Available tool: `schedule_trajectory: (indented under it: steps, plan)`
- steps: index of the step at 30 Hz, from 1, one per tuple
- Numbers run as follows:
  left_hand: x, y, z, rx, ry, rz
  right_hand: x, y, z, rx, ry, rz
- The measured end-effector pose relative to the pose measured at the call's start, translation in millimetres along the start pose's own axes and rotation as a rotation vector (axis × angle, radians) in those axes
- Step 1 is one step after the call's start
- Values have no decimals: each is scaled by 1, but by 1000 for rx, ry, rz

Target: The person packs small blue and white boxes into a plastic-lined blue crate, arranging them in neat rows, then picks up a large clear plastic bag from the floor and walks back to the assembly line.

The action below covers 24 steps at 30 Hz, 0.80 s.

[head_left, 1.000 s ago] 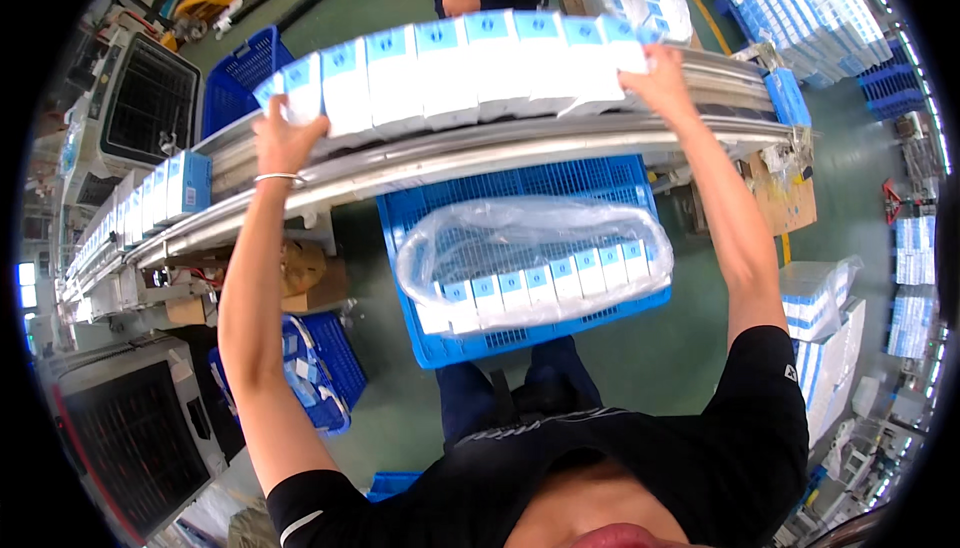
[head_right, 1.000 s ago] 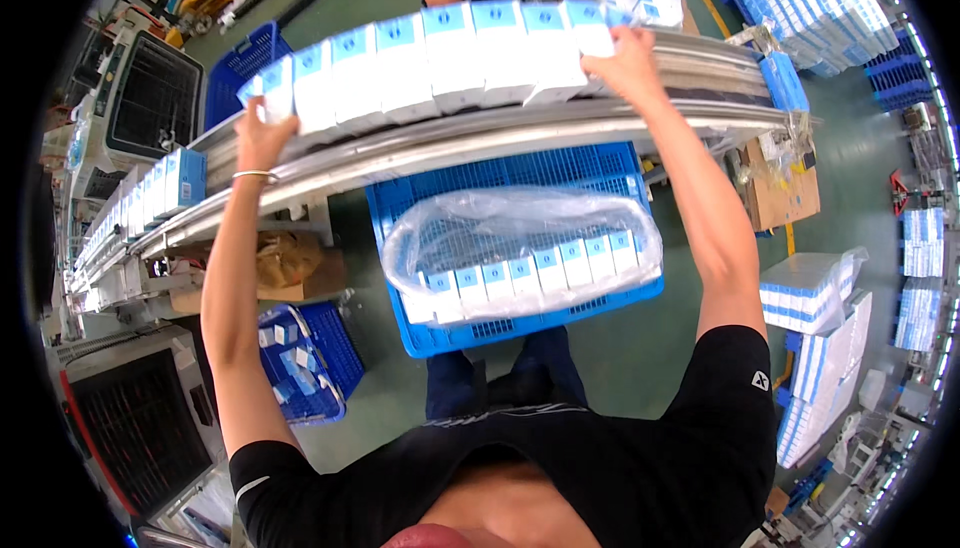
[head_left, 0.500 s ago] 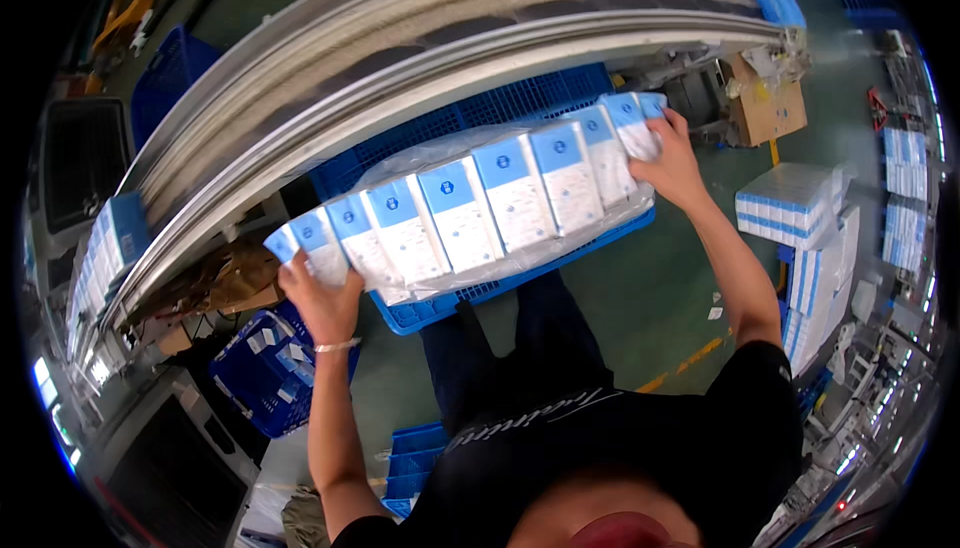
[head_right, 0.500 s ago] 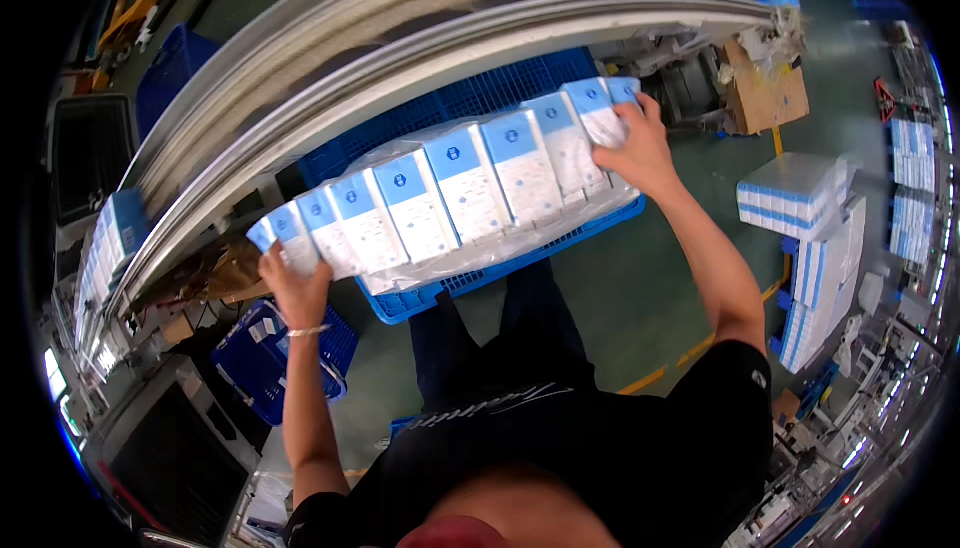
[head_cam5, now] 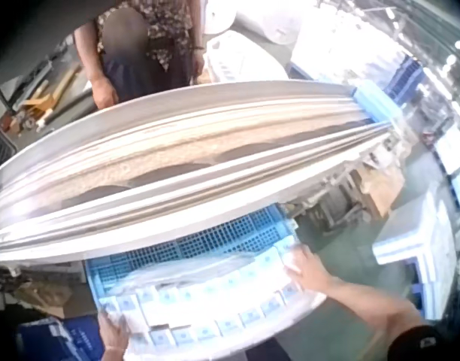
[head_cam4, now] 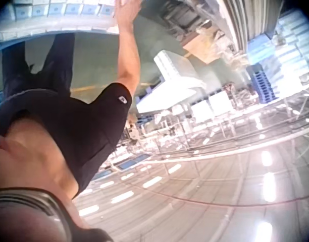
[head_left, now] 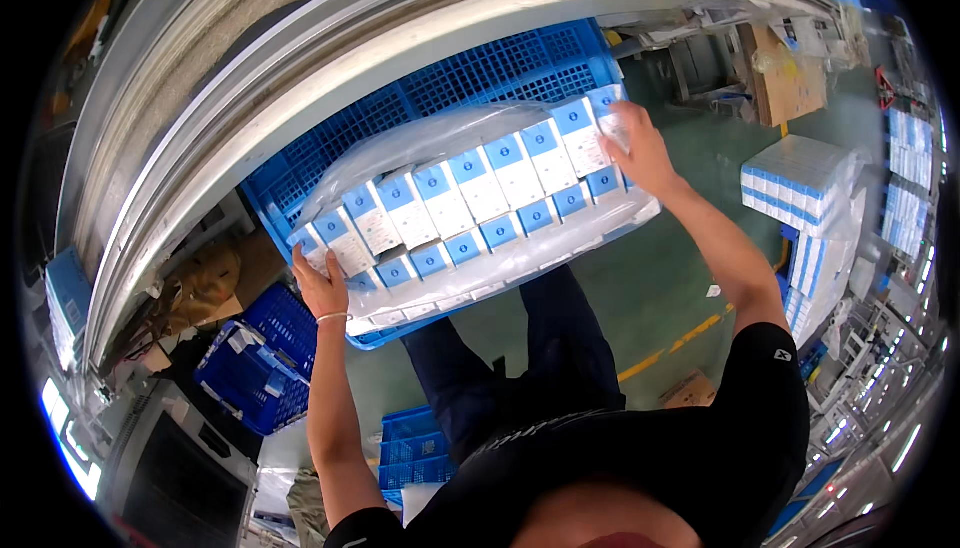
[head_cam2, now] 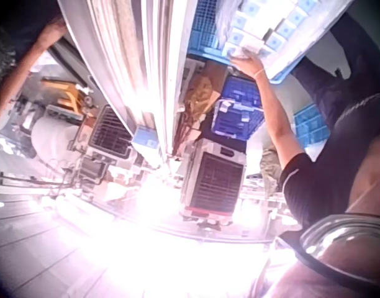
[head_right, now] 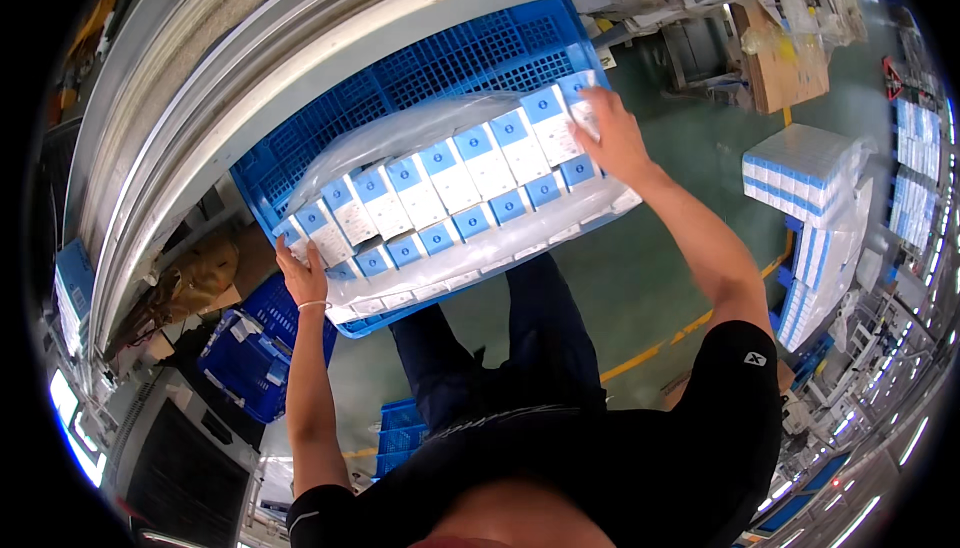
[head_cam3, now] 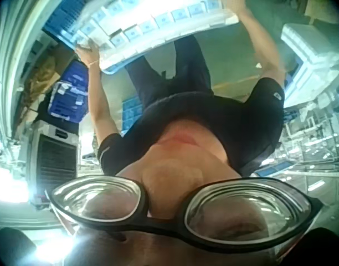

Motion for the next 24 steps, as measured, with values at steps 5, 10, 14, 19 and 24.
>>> schedule_trajectory:
  steps: [5,10,14,19,24]
  plan:
    - [-24,22,-107,-930,20,29,-30,14,-99,-202,-364,99]
    - [-6,-93,-239,-34,-548,163,-47,20,-103,-641,-629,425]
    - [24,-209,-378,163,-621,481,-48,18,-102,-938,-791,475]
    - [41,-231,-387,78,-623,573,-40,-13,-129,-473,-712,806]
    - [47,-237,-376,214,-742,418,-54,-26,-144,-163,-480,912]
Point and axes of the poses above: each hand's wrist, its own x-axis away from the middle knuckle, its own y-axis out of the back of the hand, z = x × y, the point moved 1 cm from there along -x, towards the middle knuckle, and after that the axes turned 10 degrees about y, right-handed, at the moved point
